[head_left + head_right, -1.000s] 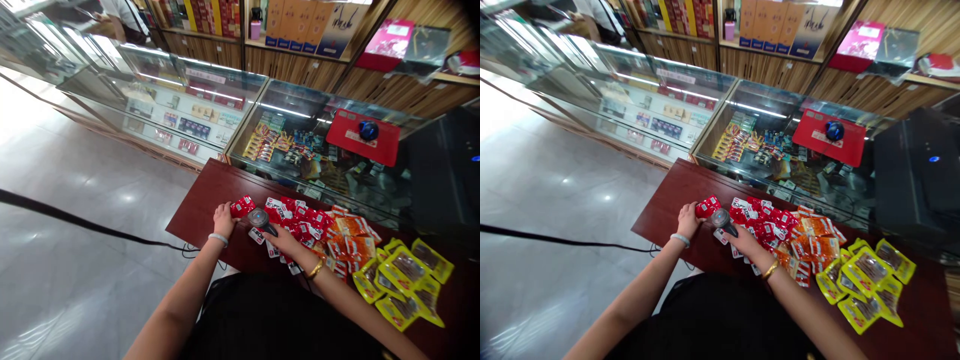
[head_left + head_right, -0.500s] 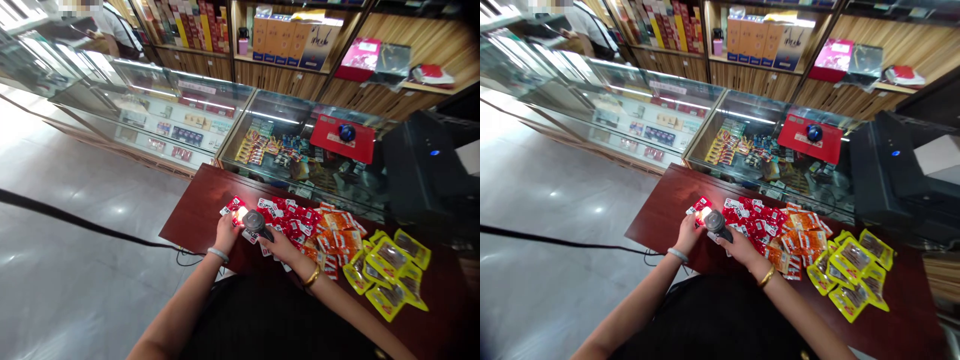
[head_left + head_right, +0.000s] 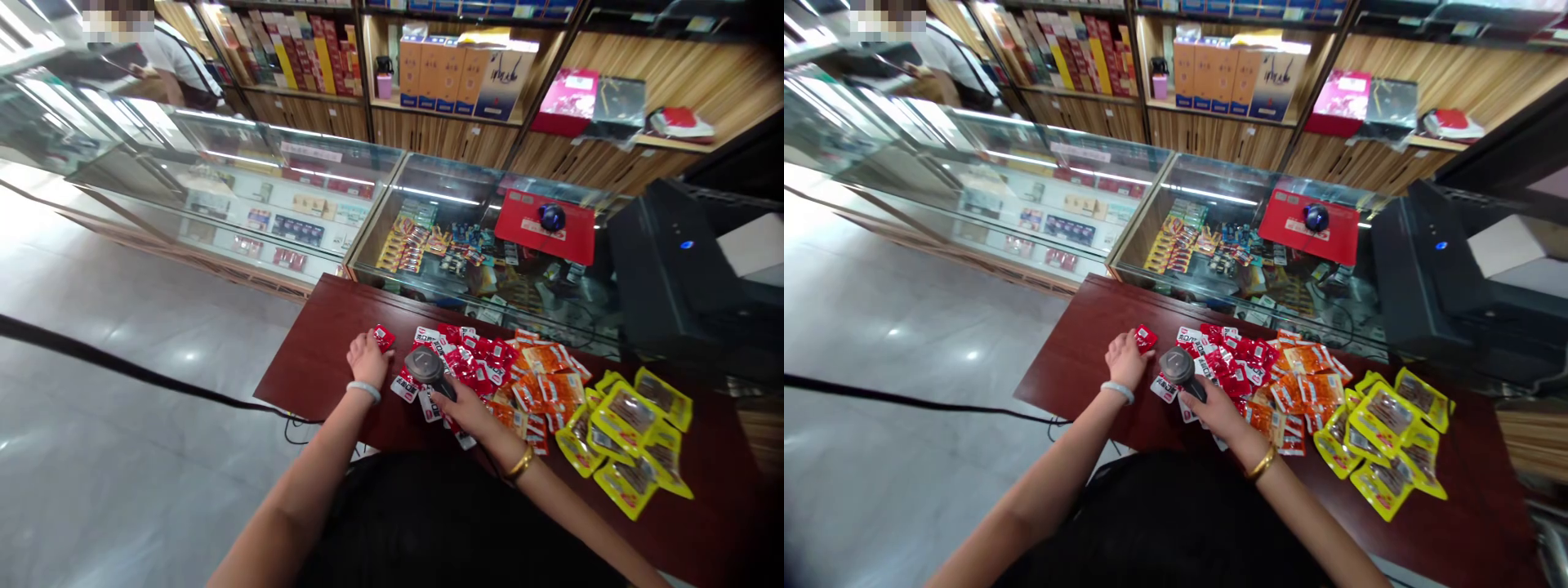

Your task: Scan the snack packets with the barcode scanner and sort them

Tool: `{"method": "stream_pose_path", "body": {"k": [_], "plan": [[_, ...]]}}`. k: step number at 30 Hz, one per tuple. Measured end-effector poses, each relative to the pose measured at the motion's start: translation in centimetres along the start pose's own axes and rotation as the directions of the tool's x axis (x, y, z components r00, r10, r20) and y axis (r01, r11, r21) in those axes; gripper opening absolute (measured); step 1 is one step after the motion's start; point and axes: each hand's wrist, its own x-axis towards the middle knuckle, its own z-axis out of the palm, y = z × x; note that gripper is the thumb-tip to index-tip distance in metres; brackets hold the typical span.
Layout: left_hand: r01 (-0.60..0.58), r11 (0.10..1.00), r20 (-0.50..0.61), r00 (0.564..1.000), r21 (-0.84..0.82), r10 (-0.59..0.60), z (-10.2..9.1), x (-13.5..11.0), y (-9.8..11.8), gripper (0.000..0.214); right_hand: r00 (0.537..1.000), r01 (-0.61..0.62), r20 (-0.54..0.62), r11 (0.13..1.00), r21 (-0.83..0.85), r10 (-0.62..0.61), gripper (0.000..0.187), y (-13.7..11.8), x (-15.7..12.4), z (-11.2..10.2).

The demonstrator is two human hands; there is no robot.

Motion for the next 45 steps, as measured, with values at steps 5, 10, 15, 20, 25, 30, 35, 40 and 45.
{"method": "stream_pose_path", "body": {"k": [5, 10, 15, 20, 25, 30, 35, 40, 45], "plan": [[0.081, 0.988, 0.046, 0.995, 0.129, -0.087, -0.5, 1.6, -2.5, 0.055, 1.0, 0.012, -0.011, 0.999, -0.04, -0.012, 0.051, 0.8, 0.2, 0.3], [0.035, 0.997, 0.3, 0.954, -0.076, -0.01, -0.4, 0.1, -2.0, 0.052, 0.999, 0.013, -0.032, 1.0, -0.022, -0.014, 0.052, 1.1, 0.1, 0.2], [-0.06, 0.977, 0.315, 0.941, -0.203, 0.123, -0.4, -2.7, -0.1, 0.05, 0.993, 0.112, -0.026, 0.994, 0.009, -0.111, 0.053, 0.7, -0.2, -0.4], [-0.117, 0.97, 0.344, 0.92, -0.212, 0.186, -1.0, -3.6, 1.2, 0.054, 0.993, 0.095, -0.06, 0.995, -0.039, -0.097, 0.049, 0.2, -1.6, -1.1], [-0.116, 0.961, 0.343, 0.918, -0.252, 0.201, -0.3, -3.8, 1.9, 0.054, 0.987, 0.061, -0.15, 0.998, -0.021, -0.063, 0.051, 0.7, -4.8, -1.6], [-0.078, 0.873, 0.41, 0.86, -0.481, 0.302, 2.2, -4.3, 6.9, 0.056, 0.944, 0.009, -0.329, 0.997, 0.072, 0.015, 0.049, 2.3, -8.7, -2.0], [-0.374, 0.756, 0.228, 0.798, -0.536, 0.557, 2.0, -5.9, 10.3, 0.057, 0.899, -0.076, -0.392, 0.951, 0.299, 0.195, 0.051, 4.0, -11.9, -2.6], [-0.713, 0.646, 0.414, 0.519, -0.273, 0.748, 1.7, -9.7, 8.5, 0.049, 0.896, -0.106, -0.376, 0.935, 0.338, 0.237, 0.054, 4.3, -14.0, -3.2], [-0.868, 0.471, 0.48, 0.349, -0.157, 0.805, 4.1, -12.8, 7.6, 0.054, 0.912, -0.11, -0.355, 0.956, 0.271, 0.206, 0.051, 5.0, -15.5, -4.0]]}}
